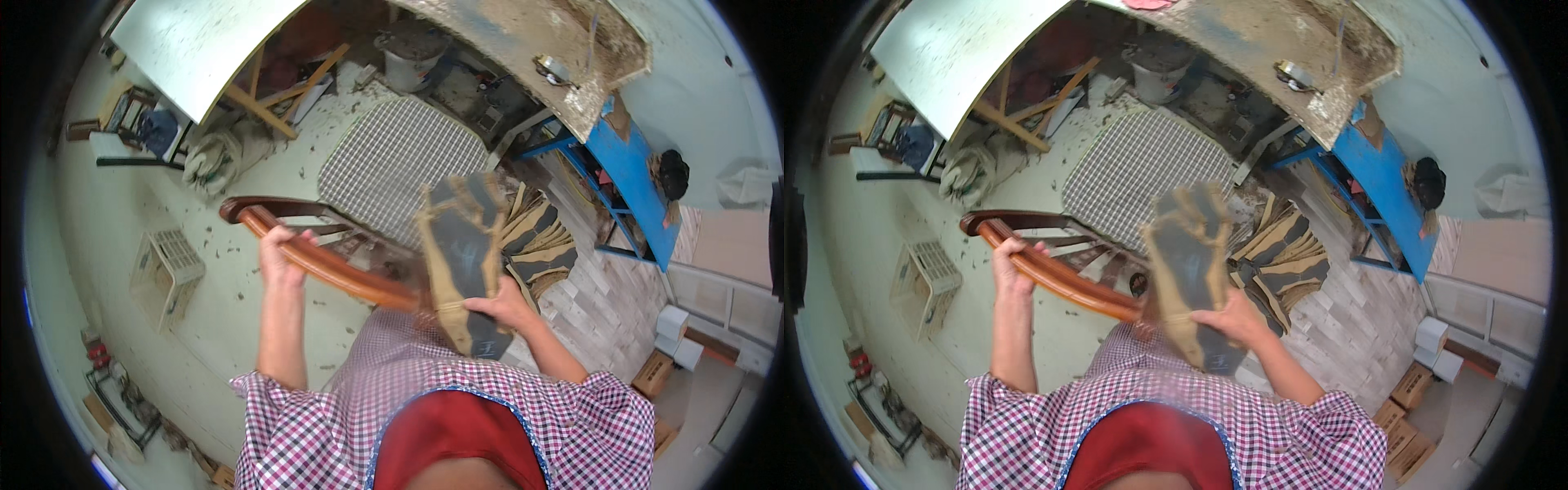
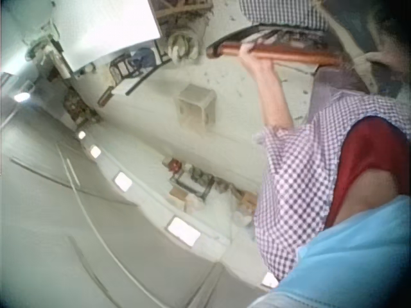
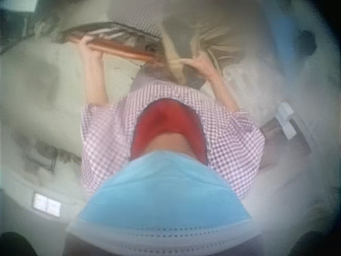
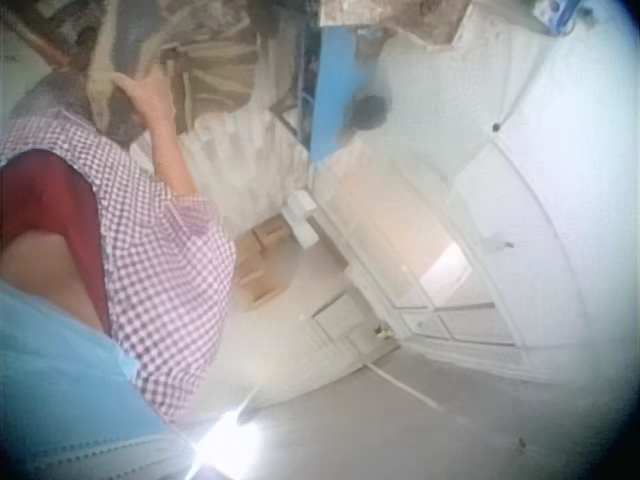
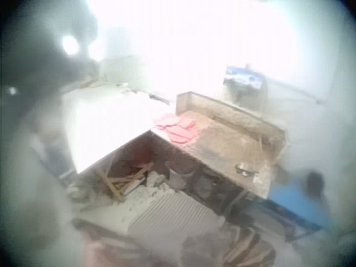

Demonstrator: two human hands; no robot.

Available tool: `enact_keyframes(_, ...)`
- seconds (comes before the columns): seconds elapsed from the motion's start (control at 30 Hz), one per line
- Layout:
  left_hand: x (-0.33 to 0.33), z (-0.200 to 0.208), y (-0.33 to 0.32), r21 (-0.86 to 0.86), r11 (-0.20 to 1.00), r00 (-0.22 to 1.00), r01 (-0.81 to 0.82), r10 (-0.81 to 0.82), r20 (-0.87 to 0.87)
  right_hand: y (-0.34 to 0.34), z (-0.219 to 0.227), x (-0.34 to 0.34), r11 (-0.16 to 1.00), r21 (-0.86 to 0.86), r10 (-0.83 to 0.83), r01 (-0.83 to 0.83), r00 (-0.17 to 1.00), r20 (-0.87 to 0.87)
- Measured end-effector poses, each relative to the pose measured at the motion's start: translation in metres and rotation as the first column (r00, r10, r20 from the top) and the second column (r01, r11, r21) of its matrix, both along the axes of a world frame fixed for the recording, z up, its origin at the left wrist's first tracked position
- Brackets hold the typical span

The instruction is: The person assembles sandals by placing pink insoles onto black soles and securing them with a handheld stapler. They repeatedly pick up sole pairs, position the insoles, and staple them together, stacking the finished units on a nearby table.

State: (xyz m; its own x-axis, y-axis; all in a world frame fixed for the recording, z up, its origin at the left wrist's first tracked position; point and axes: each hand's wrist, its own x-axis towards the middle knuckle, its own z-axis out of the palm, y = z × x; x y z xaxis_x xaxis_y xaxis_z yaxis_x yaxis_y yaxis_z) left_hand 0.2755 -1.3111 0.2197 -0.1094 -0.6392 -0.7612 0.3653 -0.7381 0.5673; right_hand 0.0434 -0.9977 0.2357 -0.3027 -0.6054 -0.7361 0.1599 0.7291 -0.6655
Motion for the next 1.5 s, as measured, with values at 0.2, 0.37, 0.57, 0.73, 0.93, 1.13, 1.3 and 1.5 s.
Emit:
enact_keyframes(0.2,0.088,0.004,-0.083,-0.046,0.987,0.981,0.153,-0.146,0.125,-0.042,0.0,0.028,0.971,-0.095,0.219,-0.221,0.975,-0.035)
enact_keyframes(0.37,0.162,-0.001,-0.118,-0.066,0.994,0.96,0.09,-0.069,0.271,-0.012,0.005,-0.039,0.945,0.064,0.325,-0.322,0.894,-0.308)
enact_keyframes(0.57,0.19,0.011,-0.124,-0.047,0.992,0.958,0.115,-0.098,0.27,-0.012,0.075,-0.137,0.997,0.016,0.076,-0.076,0.925,-0.373)
enact_keyframes(0.73,0.066,0.035,-0.109,-0.551,0.501,0.424,0.668,0.351,0.835,-0.059,0.098,-0.194,0.972,-0.226,-0.102,0.064,0.982,-0.16)
enact_keyframes(0.93,-0.226,0.033,-0.014,-0.254,0.643,0.641,0.723,-0.761,-0.104,-0.157,0.082,-0.272,0.866,-0.454,0.245,-0.208,0.969,0.024)
enact_keyframes(1.13,-0.354,0.029,0.02,-0.366,0.851,0.655,0.377,-0.524,-0.545,-0.197,0.081,-0.35,0.902,-0.156,0.401,-0.403,0.915,-0.048)
enact_keyframes(1.3,-0.416,0.025,0.009,-0.417,0.711,0.61,0.566,-0.701,-0.369,-0.199,0.099,-0.399,0.899,-0.241,0.342,-0.364,0.931,-0.131)
enact_keyframes(1.5,-0.546,0.064,-0.034,-0.476,0.751,0.603,0.458,-0.656,-0.454,-0.24,0.161,-0.49,0.869,-0.207,0.292,-0.449,0.803,-0.519)
